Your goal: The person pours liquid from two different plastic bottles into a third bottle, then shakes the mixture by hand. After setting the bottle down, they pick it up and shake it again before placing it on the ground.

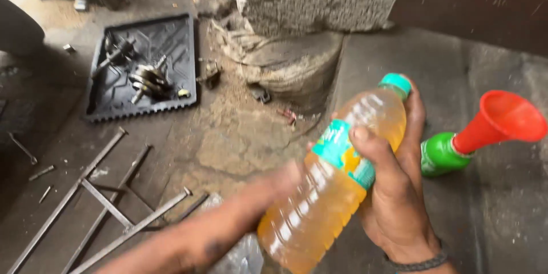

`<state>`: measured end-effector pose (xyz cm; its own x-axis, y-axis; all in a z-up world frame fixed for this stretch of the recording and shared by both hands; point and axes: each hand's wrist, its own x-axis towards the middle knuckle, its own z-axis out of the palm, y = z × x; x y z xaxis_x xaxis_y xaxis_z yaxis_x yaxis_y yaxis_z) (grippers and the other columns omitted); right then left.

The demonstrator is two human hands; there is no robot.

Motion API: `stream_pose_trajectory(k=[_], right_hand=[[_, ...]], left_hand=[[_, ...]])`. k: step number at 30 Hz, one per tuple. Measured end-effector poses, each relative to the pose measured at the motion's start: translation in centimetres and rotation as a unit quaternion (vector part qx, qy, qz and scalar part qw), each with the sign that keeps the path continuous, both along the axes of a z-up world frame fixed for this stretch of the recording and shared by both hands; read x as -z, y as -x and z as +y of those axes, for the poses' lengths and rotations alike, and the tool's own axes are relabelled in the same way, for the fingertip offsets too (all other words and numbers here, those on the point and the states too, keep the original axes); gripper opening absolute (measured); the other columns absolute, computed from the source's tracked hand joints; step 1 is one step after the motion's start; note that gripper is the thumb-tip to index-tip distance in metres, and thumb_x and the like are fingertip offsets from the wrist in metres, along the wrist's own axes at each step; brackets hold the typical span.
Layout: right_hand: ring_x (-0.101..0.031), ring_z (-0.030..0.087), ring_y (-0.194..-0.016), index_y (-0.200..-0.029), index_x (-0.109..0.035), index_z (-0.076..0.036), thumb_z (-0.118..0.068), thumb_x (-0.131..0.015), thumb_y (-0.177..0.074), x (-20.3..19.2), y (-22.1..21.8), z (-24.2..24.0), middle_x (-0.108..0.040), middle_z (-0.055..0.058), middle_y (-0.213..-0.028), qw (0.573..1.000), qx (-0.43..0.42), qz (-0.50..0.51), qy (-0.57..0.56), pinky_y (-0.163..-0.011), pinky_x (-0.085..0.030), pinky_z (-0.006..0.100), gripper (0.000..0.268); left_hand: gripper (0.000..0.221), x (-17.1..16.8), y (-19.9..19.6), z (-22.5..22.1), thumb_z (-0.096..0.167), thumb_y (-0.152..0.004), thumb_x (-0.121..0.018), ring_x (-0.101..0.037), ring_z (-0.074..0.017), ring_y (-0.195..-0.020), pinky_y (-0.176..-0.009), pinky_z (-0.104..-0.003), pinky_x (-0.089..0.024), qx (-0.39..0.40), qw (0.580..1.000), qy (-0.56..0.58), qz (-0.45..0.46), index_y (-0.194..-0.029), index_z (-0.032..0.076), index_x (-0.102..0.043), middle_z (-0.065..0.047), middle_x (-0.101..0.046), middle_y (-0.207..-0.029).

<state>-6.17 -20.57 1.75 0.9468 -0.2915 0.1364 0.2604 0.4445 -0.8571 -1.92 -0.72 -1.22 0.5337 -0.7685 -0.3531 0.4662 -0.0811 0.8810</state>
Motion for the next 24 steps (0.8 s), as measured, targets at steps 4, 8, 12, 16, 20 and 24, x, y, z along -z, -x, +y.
stream_pose_trajectory(k=[4,8,12,16,20,24], right_hand=[[-0.069,0.031,-0.103,-0.161,-0.018,-0.017,-0.018,-0.069,-0.091,0.2,-0.2,-0.6,-0.059,0.015,-0.117,0.998,-0.026,-0.034,0.043,-0.085,-0.063,0.047,0.086],[-0.063,0.025,-0.11,-0.16,-0.018,-0.015,-0.017,-0.073,-0.084,1.1,-0.7,-0.9,-0.06,0.013,-0.121,0.968,0.075,0.024,0.238,-0.094,-0.057,0.041,0.094],[-0.064,0.027,-0.11,-0.16,-0.028,-0.012,-0.025,-0.072,-0.089,6.1,-1.8,-3.0,-0.059,0.011,-0.126,0.993,0.089,0.071,0.013,-0.09,-0.06,0.045,0.085],[-0.067,0.025,-0.103,-0.137,-0.045,-0.001,-0.045,-0.063,-0.096,7.0,-1.5,-5.8,-0.063,0.011,-0.114,0.971,0.079,0.153,-0.166,-0.088,-0.058,0.041,0.063],[-0.068,0.028,-0.088,-0.128,-0.051,-0.009,-0.043,-0.063,-0.09,2.8,1.2,-1.4,-0.068,0.014,-0.098,0.987,-0.08,0.11,0.083,-0.077,-0.057,0.043,0.052],[-0.069,0.025,-0.086,-0.114,-0.059,-0.01,-0.046,-0.059,-0.087,1.5,-1.7,-2.4,-0.068,0.009,-0.096,0.974,0.034,0.215,-0.066,-0.079,-0.059,0.044,0.045]], left_hand=[[0.09,-1.3,1.8,-1.3,0.057,-0.088,-0.074,-0.062,-0.0287,-0.126,-0.106,-0.042,-0.049,0.044,0.996,0.036,-0.07,-0.154,0.002,-0.045,-0.016,-0.065,-0.138],[0.103,-4.4,1.4,-1.8,0.061,-0.076,-0.08,-0.071,-0.0307,-0.115,-0.097,-0.042,-0.055,0.029,0.934,-0.206,-0.29,-0.154,0.007,-0.041,-0.019,-0.072,-0.124],[0.106,-7.8,0.9,-2.3,0.07,-0.073,-0.073,-0.074,-0.0264,-0.104,-0.09,-0.039,-0.058,0.041,0.89,-0.324,-0.317,-0.154,0.015,-0.035,-0.017,-0.072,-0.116],[0.086,-7.9,-2.0,-0.1,0.069,-0.083,-0.061,-0.076,-0.0215,-0.088,-0.075,-0.038,-0.065,-0.036,0.911,-0.323,-0.255,-0.153,0.022,-0.045,-0.009,-0.075,-0.111],[0.064,-6.7,-4.7,2.0,0.062,-0.099,-0.05,-0.071,-0.0193,-0.087,-0.067,-0.036,-0.061,-0.17,0.929,-0.245,-0.219,-0.142,0.014,-0.059,-0.006,-0.072,-0.114],[0.06,-7.2,-4.8,2.4,0.058,-0.1,-0.052,-0.072,-0.0207,-0.087,-0.068,-0.035,-0.055,-0.22,0.943,-0.211,-0.135,-0.136,0.011,-0.058,-0.008,-0.072,-0.116]])
